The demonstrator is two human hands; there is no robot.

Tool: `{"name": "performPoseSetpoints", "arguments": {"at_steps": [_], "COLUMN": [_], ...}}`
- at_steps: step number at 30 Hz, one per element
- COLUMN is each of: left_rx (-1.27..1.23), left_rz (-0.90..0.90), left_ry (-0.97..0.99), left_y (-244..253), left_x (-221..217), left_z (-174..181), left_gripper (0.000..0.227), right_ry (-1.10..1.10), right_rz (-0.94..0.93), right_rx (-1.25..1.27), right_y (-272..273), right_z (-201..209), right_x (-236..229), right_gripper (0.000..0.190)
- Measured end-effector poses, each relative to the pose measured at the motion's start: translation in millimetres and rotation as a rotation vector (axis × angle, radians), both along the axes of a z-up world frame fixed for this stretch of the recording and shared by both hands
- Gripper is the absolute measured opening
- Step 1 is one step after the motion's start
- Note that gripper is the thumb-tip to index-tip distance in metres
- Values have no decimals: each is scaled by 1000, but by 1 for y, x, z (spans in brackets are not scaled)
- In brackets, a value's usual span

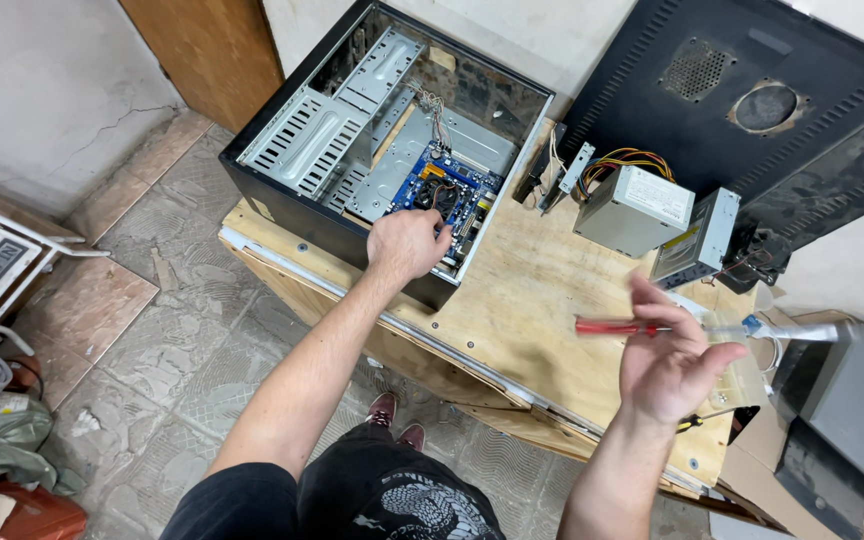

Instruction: The person removes a power supply unit from a desktop computer case using a screwdriver, then detaches and removes a graphics card from the motherboard. The components are placed on the workbench beside the case.

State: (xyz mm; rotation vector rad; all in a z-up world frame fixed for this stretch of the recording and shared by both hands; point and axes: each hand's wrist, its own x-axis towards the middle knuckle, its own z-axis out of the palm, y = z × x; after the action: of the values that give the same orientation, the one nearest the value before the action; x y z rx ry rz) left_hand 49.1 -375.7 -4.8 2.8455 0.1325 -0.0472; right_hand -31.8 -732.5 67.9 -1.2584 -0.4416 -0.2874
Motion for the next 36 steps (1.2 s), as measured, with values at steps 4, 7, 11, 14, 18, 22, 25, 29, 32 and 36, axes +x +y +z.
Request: {"name": "performPoseSetpoints", "arguments": {"at_steps": [4,7,11,14,18,22,25,29,32,36], "left_rx": [-14,13,-53,-119,-121,-133,-186,-378,-346,-184], "left_rz": [22,20,24,20,-5,-47,-97,-179,-247,-332], "left_ry": [-53,-26,-135,-239,-228,-202,-162,-152,-156,-185], "left_y": [0,-1,2,4,6,8,11,33,66,105], "left_x": [0,-3,-10,-16,-16,-14,-14,2,10,30], "left_z": [-6,-5,-9,-9,-6,-7,-12,-11,3,-3], "left_gripper": [41,42,38,34,35,34,34,30,30,28], "right_ry": [174,309,87,110,254,32,14,65,53,-28], "right_rz": [709,336,-127,271,384,-91,-74,422,291,-55], "right_rx": [414,562,98,227,566,193,-12,157,227,-101], "right_y": [0,19,16,17,33,50,56,78,96,129], "right_z": [5,16,-12,-12,9,-3,-8,-1,8,19], "right_x": [-13,-19,3,-5,-13,-2,-5,-17,-17,-19], "right_gripper": [117,100,94,108,102,90,102,118,104,101]}}
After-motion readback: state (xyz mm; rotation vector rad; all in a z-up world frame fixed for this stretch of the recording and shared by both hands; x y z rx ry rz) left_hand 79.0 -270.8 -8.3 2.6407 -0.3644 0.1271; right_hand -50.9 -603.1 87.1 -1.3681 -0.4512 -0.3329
